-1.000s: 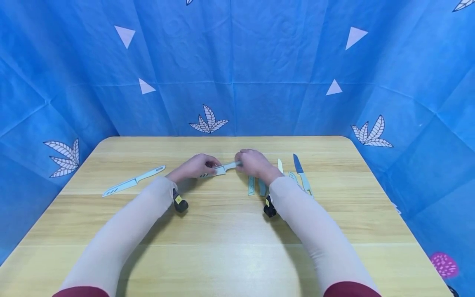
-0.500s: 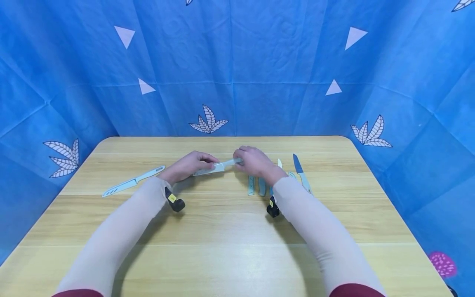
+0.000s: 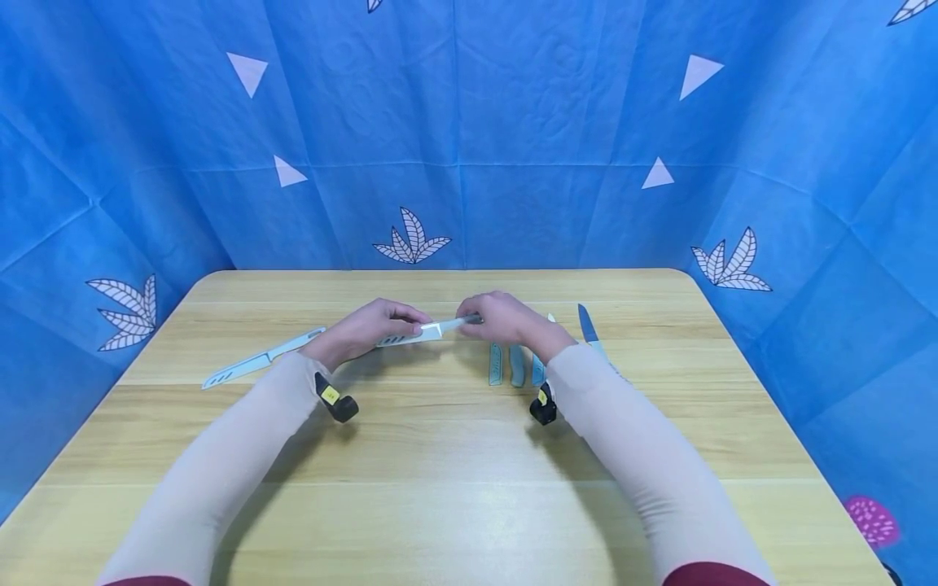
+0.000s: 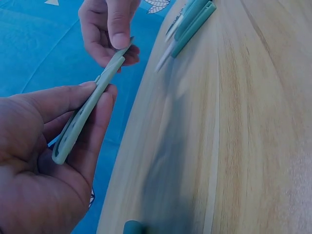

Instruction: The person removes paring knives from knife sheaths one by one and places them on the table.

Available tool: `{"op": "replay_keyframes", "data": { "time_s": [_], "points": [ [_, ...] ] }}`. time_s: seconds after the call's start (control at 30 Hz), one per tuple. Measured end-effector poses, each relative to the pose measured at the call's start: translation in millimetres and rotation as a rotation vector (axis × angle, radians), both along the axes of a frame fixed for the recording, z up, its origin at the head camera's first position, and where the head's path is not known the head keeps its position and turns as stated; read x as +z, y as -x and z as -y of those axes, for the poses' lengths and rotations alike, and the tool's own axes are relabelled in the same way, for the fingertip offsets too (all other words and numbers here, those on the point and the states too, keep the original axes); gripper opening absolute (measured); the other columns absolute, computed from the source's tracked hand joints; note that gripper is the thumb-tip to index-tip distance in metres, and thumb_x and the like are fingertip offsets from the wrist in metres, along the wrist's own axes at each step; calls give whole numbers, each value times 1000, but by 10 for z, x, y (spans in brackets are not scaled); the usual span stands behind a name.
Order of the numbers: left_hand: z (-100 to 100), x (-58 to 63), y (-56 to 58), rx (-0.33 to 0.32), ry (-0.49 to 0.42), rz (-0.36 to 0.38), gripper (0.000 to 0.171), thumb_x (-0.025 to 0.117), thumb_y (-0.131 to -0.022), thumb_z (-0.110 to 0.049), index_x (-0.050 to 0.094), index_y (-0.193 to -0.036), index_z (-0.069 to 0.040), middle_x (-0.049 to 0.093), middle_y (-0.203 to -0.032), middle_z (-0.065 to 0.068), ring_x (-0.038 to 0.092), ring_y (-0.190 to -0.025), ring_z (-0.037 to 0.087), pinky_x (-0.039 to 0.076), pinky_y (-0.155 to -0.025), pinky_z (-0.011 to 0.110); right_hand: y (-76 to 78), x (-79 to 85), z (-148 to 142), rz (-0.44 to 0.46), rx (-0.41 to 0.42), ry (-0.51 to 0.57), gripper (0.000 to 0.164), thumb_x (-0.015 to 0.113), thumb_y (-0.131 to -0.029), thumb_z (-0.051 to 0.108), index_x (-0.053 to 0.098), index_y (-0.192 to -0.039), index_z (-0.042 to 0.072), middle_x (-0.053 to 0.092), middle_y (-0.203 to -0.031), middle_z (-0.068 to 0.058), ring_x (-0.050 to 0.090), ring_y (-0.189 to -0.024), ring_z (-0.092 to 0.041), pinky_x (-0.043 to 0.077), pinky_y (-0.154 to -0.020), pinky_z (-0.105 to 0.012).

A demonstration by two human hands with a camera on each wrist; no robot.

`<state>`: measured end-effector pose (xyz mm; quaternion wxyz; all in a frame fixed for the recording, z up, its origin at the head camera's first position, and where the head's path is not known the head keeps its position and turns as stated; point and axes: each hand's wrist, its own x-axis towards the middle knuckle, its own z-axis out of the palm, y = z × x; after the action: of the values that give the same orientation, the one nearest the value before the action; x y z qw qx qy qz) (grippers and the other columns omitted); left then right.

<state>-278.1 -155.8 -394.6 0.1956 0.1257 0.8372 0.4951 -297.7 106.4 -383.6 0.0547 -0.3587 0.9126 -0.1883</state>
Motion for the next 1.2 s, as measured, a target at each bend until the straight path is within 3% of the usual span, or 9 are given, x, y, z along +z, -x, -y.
{"op": "replay_keyframes", "data": {
  "time_s": [0.13, 0.27, 0.37, 0.5, 0.7, 0.97, 1.2],
  "points": [
    [16, 11, -15, -18, -11, 3, 22, 71, -92, -20, 73, -114, -19, 68, -115, 0, 57, -106, 23, 45, -96, 39, -28, 42, 17, 87, 12, -11, 30, 58, -98, 40, 70, -115, 18, 65, -87, 8, 52, -69, -13, 48, -66, -30],
    [25, 26, -40, -33, 0, 10, 21, 70, -92, -20, 74, -112, -19, 68, -114, 0, 57, -104, 24, 45, -95, 40, -62, 78, 34, 171, 42, 6, 32, 55, -100, 40, 71, -114, 16, 58, -74, 0, 45, -61, -15, 43, -60, -31],
    [27, 31, -62, -40, 7, 17, 20, 69, -92, -20, 74, -112, -19, 68, -114, 0, 57, -104, 25, 44, -95, 40, -84, 94, 46, 237, 62, 37, 31, 55, -101, 36, 71, -114, 13, 62, -80, -7, 49, -64, -18, 46, -62, -31],
    [32, 31, -95, -49, 4, 9, 19, 69, -92, -21, 74, -111, -19, 69, -111, 0, 57, -102, 25, 44, -93, 40, -110, 107, 66, 340, 82, 64, 30, 54, -102, 31, 70, -115, 9, 69, -97, -12, 62, -81, -26, 55, -72, -34],
    [35, 48, -175, -73, -17, -2, 21, 70, -92, -22, 73, -112, -17, 70, -109, 2, 62, -100, 24, 47, -94, 40, -153, 119, 94, 482, 98, 80, 32, 51, -104, 28, 66, -120, 4, 68, -97, -14, 65, -86, -33, 58, -79, -44],
    [47, 1, -263, -57, -143, 28, 29, 71, -91, -14, 68, -117, -3, 68, -112, 8, 63, -100, 26, 53, -95, 44, -229, 116, 110, 533, 144, 86, 30, 47, -105, 24, 67, -114, 3, 66, -81, -8, 57, -68, -35, 54, -70, -39],
    [71, -70, -326, 2, -306, 102, 33, 67, -92, -4, 60, -122, 9, 62, -117, 17, 64, -100, 27, 51, -97, 50, -306, 132, 111, 611, 169, 129, 33, 45, -106, 22, 66, -109, -3, 67, -85, -14, 56, -76, -51, 53, -71, -48]
  ]
}}
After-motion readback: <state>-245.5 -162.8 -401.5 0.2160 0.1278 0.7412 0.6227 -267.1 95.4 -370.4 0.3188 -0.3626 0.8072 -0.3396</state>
